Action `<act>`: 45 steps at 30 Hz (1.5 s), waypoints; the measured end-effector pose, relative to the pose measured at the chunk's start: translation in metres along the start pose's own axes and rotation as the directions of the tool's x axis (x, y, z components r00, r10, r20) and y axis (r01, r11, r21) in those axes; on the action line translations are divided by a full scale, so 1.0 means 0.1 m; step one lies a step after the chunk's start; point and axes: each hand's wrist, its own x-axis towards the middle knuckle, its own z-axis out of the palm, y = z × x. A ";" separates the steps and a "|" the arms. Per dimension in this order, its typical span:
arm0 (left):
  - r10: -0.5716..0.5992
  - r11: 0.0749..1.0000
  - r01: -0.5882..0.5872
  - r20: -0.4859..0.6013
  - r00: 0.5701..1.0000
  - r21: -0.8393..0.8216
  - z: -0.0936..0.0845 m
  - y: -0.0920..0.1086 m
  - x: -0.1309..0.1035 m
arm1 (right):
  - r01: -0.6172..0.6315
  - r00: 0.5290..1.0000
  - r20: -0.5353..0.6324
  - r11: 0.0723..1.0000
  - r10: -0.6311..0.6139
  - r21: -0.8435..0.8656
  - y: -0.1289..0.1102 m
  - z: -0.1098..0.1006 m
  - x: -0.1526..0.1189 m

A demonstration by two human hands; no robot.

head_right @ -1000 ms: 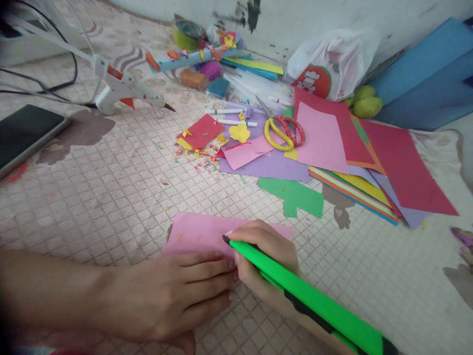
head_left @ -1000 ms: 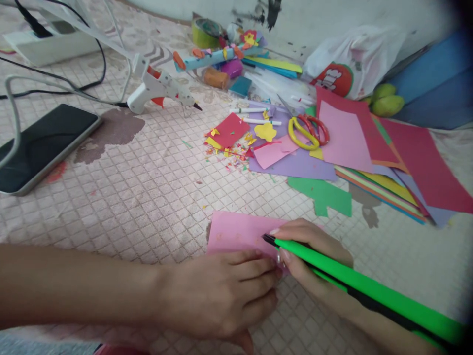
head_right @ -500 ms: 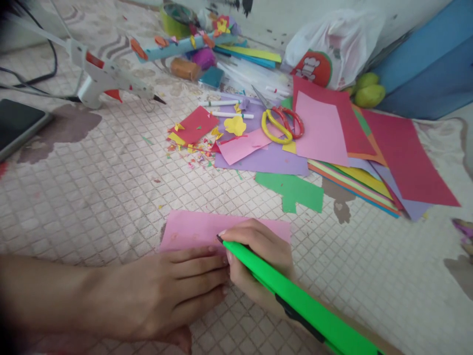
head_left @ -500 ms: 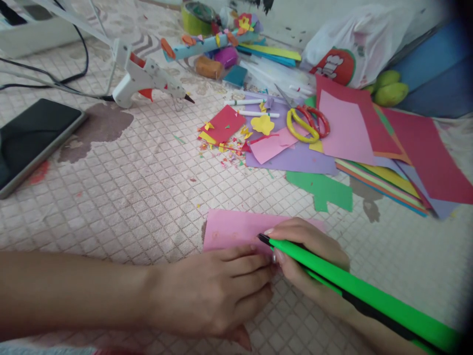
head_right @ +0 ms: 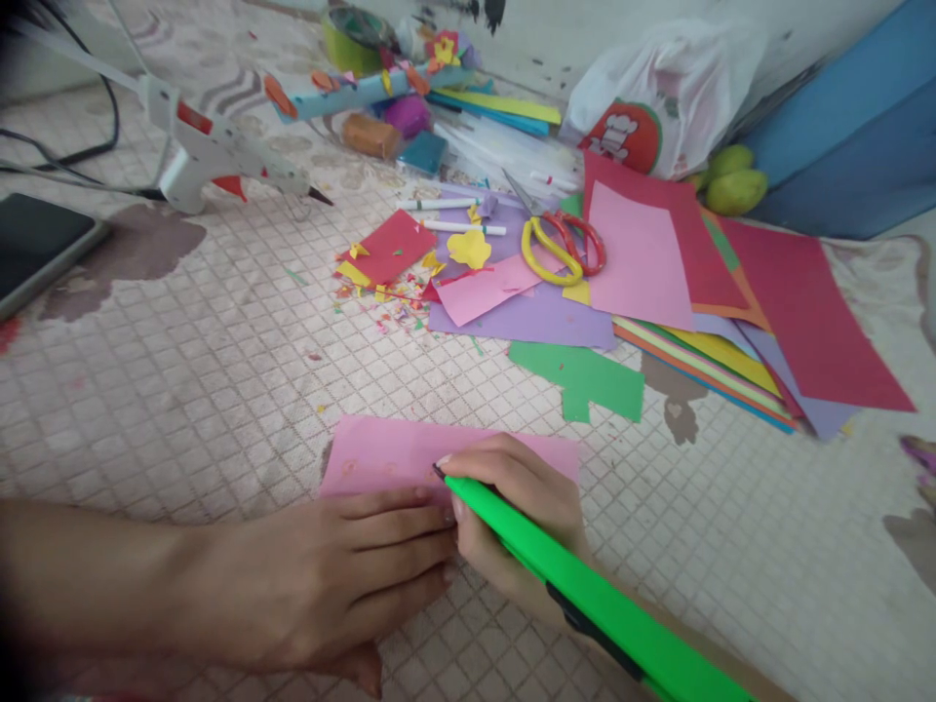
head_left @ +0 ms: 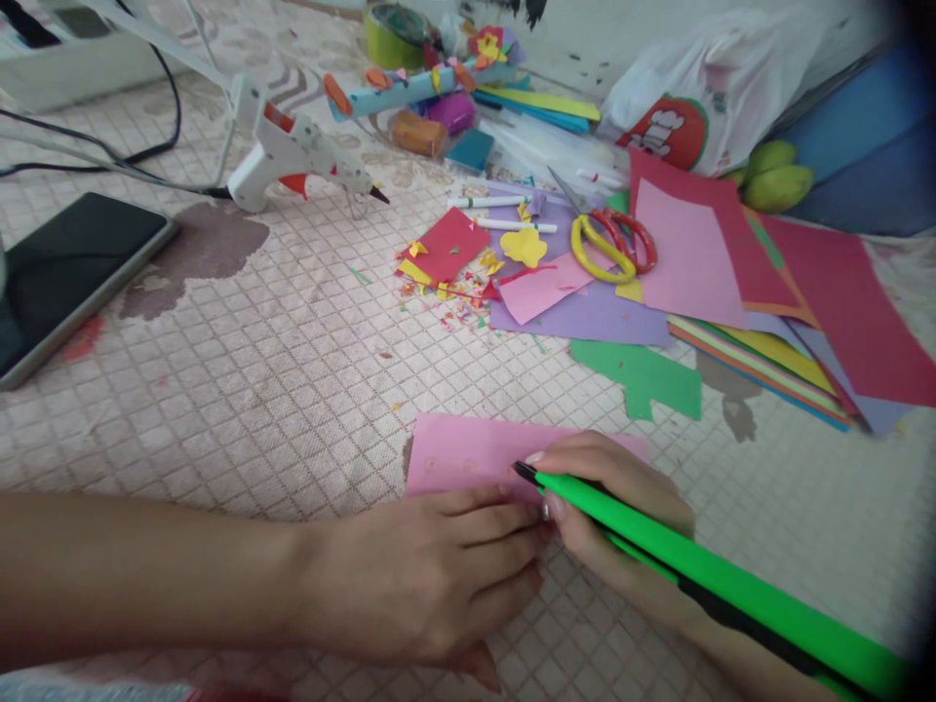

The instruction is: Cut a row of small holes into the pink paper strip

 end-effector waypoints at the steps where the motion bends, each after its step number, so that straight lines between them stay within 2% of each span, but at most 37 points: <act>1: 0.001 1.000 -0.001 0.001 1.000 -0.002 0.00 0.00 0.00 | -0.002 1.000 -0.002 1.000 0.002 -0.003 0.00 0.00 0.00; 10: -0.001 1.000 0.002 -0.023 1.000 0.006 0.02 -0.02 0.00 | 0.001 1.000 0.002 1.000 -0.001 -0.003 0.01 0.04 0.02; 16: 0.011 1.000 -0.011 0.006 1.000 0.008 0.01 -0.02 0.01 | 0.004 1.000 0.011 1.000 -0.004 -0.006 0.01 0.01 0.02; 23: -0.009 1.000 0.008 0.042 0.999 0.018 0.01 0.02 0.01 | -0.118 0.991 -0.057 0.993 0.120 0.028 -0.07 -0.04 0.04; 33: -0.002 0.999 0.000 -0.058 0.998 -0.032 -0.04 0.02 0.00 | -0.061 0.998 -0.009 0.998 0.061 0.016 -0.04 -0.01 -0.05; 38: -0.015 1.000 0.013 -0.057 0.998 -0.027 -0.03 0.03 0.00 | -0.028 0.998 -0.053 1.000 0.027 -0.015 -0.06 0.02 0.01; 45: -0.006 0.999 0.005 -0.037 0.999 -0.036 -0.04 0.02 -0.01 | -0.035 0.999 -0.002 0.999 0.035 -0.006 -0.02 0.00 -0.05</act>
